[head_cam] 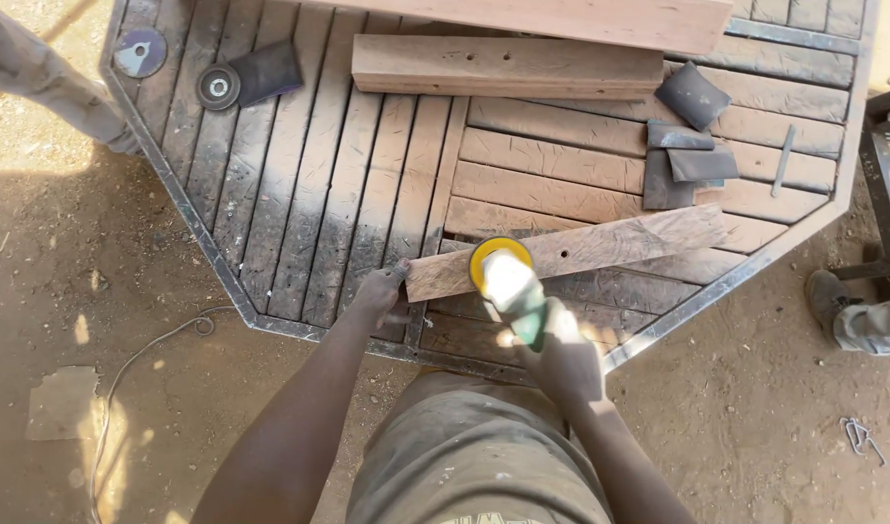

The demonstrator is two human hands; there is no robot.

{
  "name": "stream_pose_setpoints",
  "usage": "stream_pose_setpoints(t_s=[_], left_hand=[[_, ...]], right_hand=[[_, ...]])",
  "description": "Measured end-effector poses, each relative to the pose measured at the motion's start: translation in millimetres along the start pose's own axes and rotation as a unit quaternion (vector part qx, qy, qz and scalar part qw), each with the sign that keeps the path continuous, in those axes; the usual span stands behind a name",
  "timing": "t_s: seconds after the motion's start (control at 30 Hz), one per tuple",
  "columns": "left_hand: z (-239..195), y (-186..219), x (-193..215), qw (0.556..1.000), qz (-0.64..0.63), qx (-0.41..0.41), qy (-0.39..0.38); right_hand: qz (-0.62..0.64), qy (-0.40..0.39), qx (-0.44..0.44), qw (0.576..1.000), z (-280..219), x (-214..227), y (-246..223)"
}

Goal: Sanding a wooden plank using a handheld angle grinder with a sanding disc

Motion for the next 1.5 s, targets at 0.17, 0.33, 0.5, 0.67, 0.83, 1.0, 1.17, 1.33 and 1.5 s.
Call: stream_pose_setpoints(t_s=[0.17, 0.33, 0.5, 0.67, 0.83, 1.0, 1.17, 1.33, 1.5], left_hand=[[-26, 28, 3, 0.998, -0.048, -0.026, -0.004], [28, -5, -2, 0.990, -0.126, -0.007, -0.057], [15, 8, -8, 0.992, -0.093, 0.020, -0.080], [-18, 22, -10, 0.991, -0.129, 0.006, -0.037], [4, 11, -5, 0.997, -0.071, -0.011, -0.026], [-9, 23, -10, 0.995, -0.095, -0.016, -0.031], [-24, 32, -6, 0.987, -0.139, 0.008, -0.086], [-86, 65, 2, 0.974, -0.181, 0.045, -0.128], [-110, 73, 5, 0.946, -0.291, 0.077, -0.119]], right_hand=[[0.096, 0.077, -0.090, 0.988, 1, 61, 78], [0.099, 0.180, -0.222, 0.953, -6, 94, 130], [0.119, 0.092, -0.102, 0.983, -15, 36, 68], [-0.044, 0.015, -0.043, 0.998, -32, 3, -12], [-0.042, 0.078, 0.014, 0.996, -20, 6, 21], [0.038, 0.112, -0.158, 0.980, -11, 52, 109], [-0.029, 0.201, -0.222, 0.954, 16, 68, 140], [-0.168, 0.239, -0.154, 0.944, 5, 45, 32], [0.055, -0.048, -0.070, 0.995, -18, 22, -62]])
Point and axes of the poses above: each hand's wrist, its own z-axis towards the middle knuckle, its own x-axis out of the back of the hand, y = z × x, the point moved 7 cm from there along z, towards the middle knuckle, and after that the axes turned 9 degrees about -y, right-handed, at the moved point
